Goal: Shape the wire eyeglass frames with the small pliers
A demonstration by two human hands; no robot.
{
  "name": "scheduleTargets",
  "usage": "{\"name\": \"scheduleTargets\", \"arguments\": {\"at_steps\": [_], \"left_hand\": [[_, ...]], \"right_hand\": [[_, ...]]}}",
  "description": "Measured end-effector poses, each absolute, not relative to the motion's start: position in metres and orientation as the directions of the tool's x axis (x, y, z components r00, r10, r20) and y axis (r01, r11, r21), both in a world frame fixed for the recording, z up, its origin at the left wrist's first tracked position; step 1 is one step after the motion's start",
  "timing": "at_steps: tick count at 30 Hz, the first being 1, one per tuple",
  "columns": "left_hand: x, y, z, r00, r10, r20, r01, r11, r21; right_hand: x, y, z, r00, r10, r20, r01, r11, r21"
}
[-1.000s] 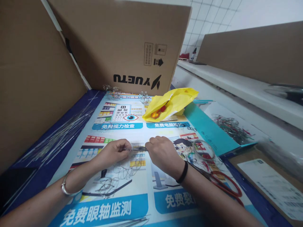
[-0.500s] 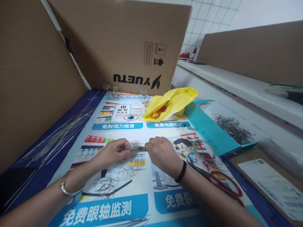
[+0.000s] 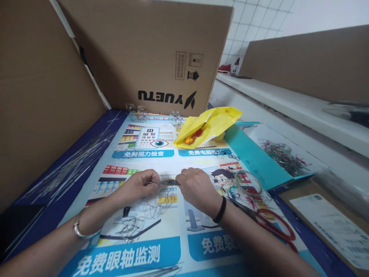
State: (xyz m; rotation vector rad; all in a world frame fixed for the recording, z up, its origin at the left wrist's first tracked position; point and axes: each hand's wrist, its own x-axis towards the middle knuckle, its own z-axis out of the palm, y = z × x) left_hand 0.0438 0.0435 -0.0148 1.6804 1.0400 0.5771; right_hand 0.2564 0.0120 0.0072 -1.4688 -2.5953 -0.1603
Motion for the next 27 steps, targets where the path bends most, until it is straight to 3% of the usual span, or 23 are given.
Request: {"name": "scheduleTargets", "arguments": {"at_steps": [8,20,27], "left_hand": [[0.043,0.045,-0.013,0.515,0.844,-0.149,0.379,-0.069,0.923],[0.042,0.046,-0.015,0.52,0.847,-0.112,0.35,-0.092,0.932],[0.041,0.046,-0.012,0.526,0.847,-0.075,0.338,-0.128,0.932]], "right_hand": [[0.256,0.013,0.003,-0.467,0.869,0.162,0.876,0.48,-0.046],[0.251,0.014,-0.009,-0.399,0.898,0.183,0.89,0.428,-0.156],[0.251,0.015,-0.012,-0.4,0.892,0.211,0.885,0.436,-0.163]]}}
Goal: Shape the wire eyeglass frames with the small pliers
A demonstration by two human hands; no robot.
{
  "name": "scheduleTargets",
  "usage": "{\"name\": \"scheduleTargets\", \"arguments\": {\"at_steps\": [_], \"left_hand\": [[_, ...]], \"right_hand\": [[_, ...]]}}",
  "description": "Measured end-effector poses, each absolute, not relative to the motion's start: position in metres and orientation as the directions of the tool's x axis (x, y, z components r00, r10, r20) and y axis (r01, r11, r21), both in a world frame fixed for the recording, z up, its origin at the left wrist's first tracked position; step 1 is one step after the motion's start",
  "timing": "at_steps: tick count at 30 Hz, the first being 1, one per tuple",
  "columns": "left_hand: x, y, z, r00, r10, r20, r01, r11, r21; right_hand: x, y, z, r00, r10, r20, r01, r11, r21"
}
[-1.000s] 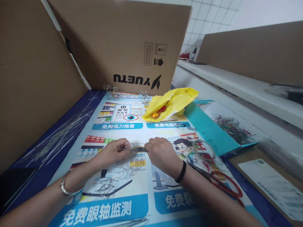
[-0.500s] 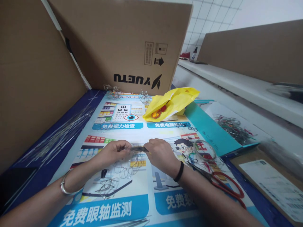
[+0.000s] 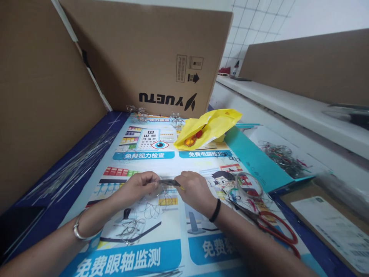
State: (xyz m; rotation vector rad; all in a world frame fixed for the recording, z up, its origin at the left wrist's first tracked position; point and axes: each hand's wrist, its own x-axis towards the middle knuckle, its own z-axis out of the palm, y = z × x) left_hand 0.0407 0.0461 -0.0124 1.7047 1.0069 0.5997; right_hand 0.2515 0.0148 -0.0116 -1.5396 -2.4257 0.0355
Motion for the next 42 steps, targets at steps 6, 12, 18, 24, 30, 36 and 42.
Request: {"name": "scheduleTargets", "arguments": {"at_steps": [6,12,18,24,30,36,42], "left_hand": [[0.0399,0.0455,-0.0114,0.513,0.858,-0.037,0.365,-0.179,0.913],[0.0398,0.0469,-0.0111,0.507,0.862,-0.021,0.394,-0.21,0.895],[0.0397,0.0466,-0.0102,0.508,0.862,-0.013,0.439,-0.245,0.865],[0.0402,0.0451,-0.0072,0.525,0.85,-0.044,0.458,-0.238,0.857],[0.0397,0.0443,-0.0076,0.503,0.864,-0.021,0.48,-0.259,0.838],[0.0401,0.0446,-0.0071,0.484,0.875,-0.011,0.48,-0.255,0.84],[0.0418,0.0434,-0.0059,0.438,0.898,-0.035,0.47,-0.196,0.861]], "right_hand": [[0.2525,0.0161,-0.0148,-0.413,0.884,0.221,0.883,0.448,-0.142],[0.2532,0.0162,-0.0151,-0.439,0.868,0.231,0.867,0.477,-0.144],[0.2541,0.0145,-0.0143,-0.479,0.831,0.284,0.863,0.504,-0.02],[0.2538,0.0139,-0.013,-0.522,0.796,0.306,0.852,0.507,0.131],[0.2517,0.0128,-0.0125,-0.533,0.785,0.314,0.846,0.493,0.202],[0.2491,0.0111,-0.0138,-0.531,0.781,0.33,0.847,0.479,0.229],[0.2467,0.0107,-0.0183,-0.483,0.817,0.314,0.876,0.451,0.172]]}}
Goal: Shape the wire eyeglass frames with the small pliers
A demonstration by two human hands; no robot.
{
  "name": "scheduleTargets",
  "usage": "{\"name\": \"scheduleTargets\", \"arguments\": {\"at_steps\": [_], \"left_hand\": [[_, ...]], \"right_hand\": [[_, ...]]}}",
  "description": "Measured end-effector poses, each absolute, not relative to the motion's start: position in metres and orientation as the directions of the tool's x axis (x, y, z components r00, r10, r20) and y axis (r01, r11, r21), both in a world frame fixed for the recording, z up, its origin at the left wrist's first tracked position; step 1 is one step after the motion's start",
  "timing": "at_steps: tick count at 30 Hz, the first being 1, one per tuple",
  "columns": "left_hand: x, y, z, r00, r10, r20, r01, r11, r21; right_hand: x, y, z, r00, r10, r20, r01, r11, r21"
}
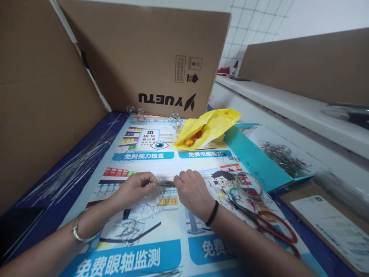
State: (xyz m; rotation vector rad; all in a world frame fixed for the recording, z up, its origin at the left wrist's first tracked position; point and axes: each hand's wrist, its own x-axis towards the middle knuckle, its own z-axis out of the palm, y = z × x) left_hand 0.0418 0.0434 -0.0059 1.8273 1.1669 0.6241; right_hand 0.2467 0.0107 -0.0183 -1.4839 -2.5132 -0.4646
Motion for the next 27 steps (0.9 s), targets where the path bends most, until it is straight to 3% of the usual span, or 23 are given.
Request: {"name": "scheduleTargets", "arguments": {"at_steps": [13,27], "left_hand": [[0.0413,0.0426,-0.0089,0.419,0.907,-0.035,0.444,-0.171,0.879],[0.0424,0.0424,-0.0112,0.399,0.916,-0.047,0.437,-0.145,0.888]], "right_hand": [[0.244,0.0101,-0.0202,-0.441,0.86,0.255,0.897,0.431,0.097],[0.2439,0.0111,-0.0209,-0.432,0.874,0.222,0.902,0.419,0.104]]}}
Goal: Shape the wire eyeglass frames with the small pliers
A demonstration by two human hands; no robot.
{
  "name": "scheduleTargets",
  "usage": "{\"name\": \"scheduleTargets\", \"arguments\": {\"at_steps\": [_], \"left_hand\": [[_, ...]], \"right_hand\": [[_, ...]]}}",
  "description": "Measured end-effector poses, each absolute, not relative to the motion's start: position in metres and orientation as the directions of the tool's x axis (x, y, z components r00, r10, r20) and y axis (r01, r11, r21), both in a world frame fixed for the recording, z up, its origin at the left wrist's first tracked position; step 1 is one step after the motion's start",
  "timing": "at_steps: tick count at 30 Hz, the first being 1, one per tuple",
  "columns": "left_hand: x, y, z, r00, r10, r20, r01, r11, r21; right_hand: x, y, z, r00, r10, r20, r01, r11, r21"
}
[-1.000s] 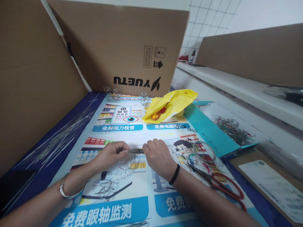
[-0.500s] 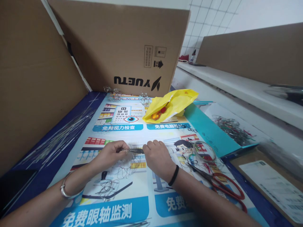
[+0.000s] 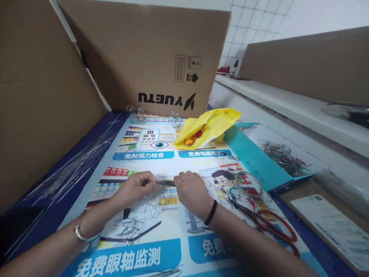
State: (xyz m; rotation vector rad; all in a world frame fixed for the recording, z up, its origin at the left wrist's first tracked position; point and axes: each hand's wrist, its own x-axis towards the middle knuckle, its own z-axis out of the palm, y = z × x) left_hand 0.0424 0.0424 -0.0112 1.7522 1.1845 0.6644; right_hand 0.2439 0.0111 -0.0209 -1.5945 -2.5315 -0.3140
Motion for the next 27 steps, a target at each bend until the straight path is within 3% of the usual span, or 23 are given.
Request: {"name": "scheduleTargets", "arguments": {"at_steps": [9,19,27], "left_hand": [[0.0408,0.0454,-0.0162,0.456,0.889,-0.047,0.318,-0.113,0.941],[0.0391,0.0451,-0.0173,0.472,0.881,-0.035,0.292,-0.118,0.949],[0.0425,0.0415,-0.0126,0.413,0.911,-0.018,0.415,-0.17,0.894]], "right_hand": [[0.2471,0.0139,-0.0176,-0.351,0.909,0.224,0.913,0.385,-0.133],[0.2505,0.0122,-0.0182,-0.4,0.858,0.322,0.898,0.438,-0.05],[0.2488,0.0114,-0.0164,-0.432,0.842,0.323,0.891,0.455,0.005]]}}
